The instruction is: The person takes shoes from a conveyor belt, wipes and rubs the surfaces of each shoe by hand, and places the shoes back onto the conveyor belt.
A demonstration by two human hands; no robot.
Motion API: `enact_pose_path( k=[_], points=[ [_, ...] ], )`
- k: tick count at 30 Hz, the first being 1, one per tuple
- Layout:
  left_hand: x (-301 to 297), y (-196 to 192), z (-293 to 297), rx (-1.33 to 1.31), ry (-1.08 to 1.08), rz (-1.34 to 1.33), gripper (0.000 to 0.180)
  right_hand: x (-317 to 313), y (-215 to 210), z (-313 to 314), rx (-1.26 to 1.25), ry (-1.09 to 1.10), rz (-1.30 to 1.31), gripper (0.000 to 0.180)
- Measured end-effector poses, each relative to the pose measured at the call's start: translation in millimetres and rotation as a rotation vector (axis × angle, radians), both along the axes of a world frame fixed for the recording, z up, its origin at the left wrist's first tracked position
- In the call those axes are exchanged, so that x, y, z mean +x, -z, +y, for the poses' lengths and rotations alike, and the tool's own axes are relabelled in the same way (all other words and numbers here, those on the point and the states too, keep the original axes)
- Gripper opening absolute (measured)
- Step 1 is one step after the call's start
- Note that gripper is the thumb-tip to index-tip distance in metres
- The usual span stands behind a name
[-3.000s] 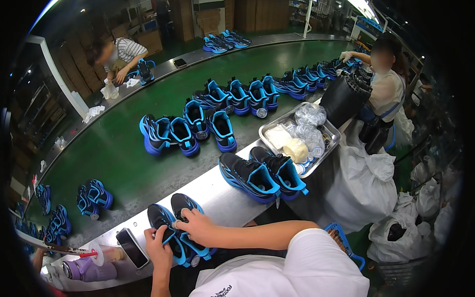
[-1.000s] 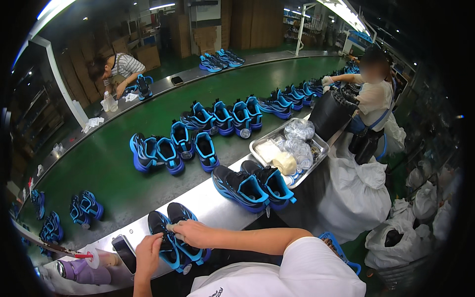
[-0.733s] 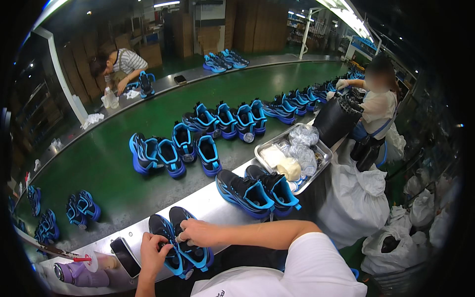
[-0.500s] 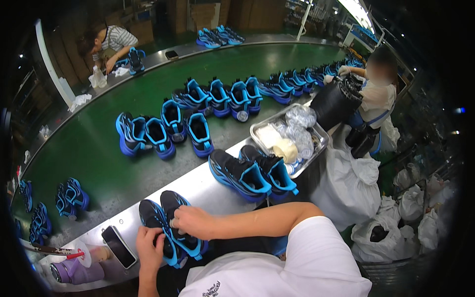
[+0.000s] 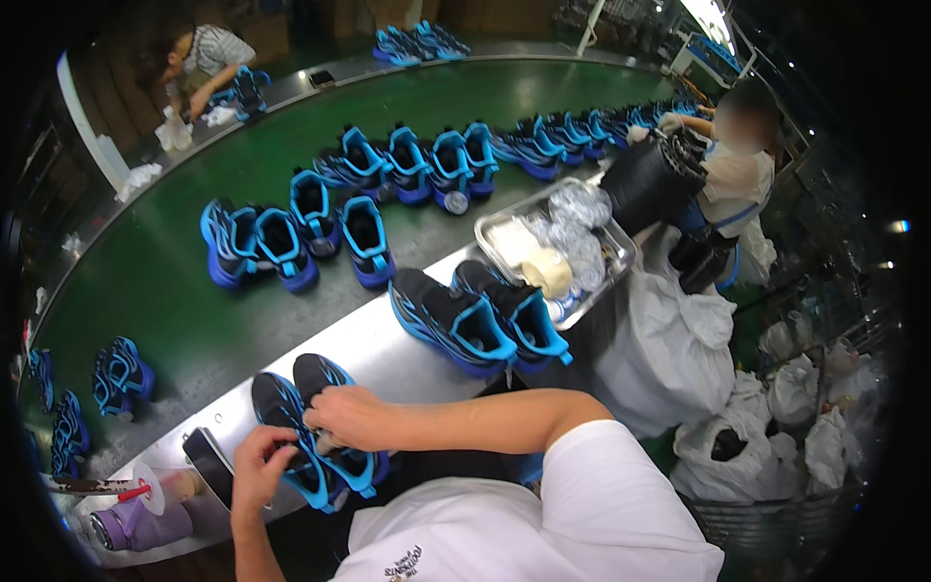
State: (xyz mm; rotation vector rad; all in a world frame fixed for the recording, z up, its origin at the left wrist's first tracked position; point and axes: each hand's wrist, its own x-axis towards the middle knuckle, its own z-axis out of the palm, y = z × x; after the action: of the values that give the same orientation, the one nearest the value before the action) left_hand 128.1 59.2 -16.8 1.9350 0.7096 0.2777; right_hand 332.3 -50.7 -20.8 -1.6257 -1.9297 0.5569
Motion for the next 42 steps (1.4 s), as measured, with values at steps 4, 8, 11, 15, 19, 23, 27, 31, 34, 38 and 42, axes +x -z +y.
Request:
enact_pose_path(
  k=[4,8,11,15,19,23,27,31,34,38,42],
  points=[
    [-14.1,4.1,4.5,-0.08,0.028,-0.057,0.019,-8.2,0.0,1.1,0.084,0.012,-0.089,0.028],
    [-9.6,-2.9,0.0,-0.002,0.088,-0.064,0.02,8.5,-14.0,1.9,-0.053,-0.111,-0.011,0.025],
    [-16.3,8.4,2.0,0.081,0.107,-0.072,0.02,8.0,-13.1,4.5,-0.127,-0.193,0.009,0.026],
    [-7.2,-2.2,-33.6,0.341,-0.048,-0.151,0.014,0.7,-6.1,0.9,-0.11,-0.117,-0.154,0.02],
    [-2.8,-22.2,-79.1,-0.14,-0.336,-0.162,0.017,0.2,-8.3,-0.4,-0.131,-0.132,-0.03,0.022],
    [6.6,-10.4,-110.1,-0.889,-0.356,-0.197,0.033,26.8,2.4,12.4,-0.171,-0.348,0.201,0.038],
    [18.4,-3.9,-110.6,-1.057,-0.381,-0.264,0.042,9.9,3.2,8.2,-0.224,-0.188,0.118,0.025],
    [22.5,-14.8,-110.1,-1.141,-0.492,-0.364,0.03,13.8,-7.8,9.3,-0.182,-0.243,0.235,0.023],
    [32.5,16.0,-87.6,-1.237,-0.429,-0.32,0.029,31.5,-4.6,17.3,-0.156,-0.343,0.259,0.023],
    [22.4,18.0,-108.8,-1.074,-0.547,-0.443,0.028,-2.1,-4.5,6.0,-0.106,-0.131,0.195,0.025],
    [29.3,17.0,-107.2,-1.085,-0.448,-0.391,0.032,23.3,-7.9,15.3,-0.177,-0.31,0.319,0.026]
  ],
)
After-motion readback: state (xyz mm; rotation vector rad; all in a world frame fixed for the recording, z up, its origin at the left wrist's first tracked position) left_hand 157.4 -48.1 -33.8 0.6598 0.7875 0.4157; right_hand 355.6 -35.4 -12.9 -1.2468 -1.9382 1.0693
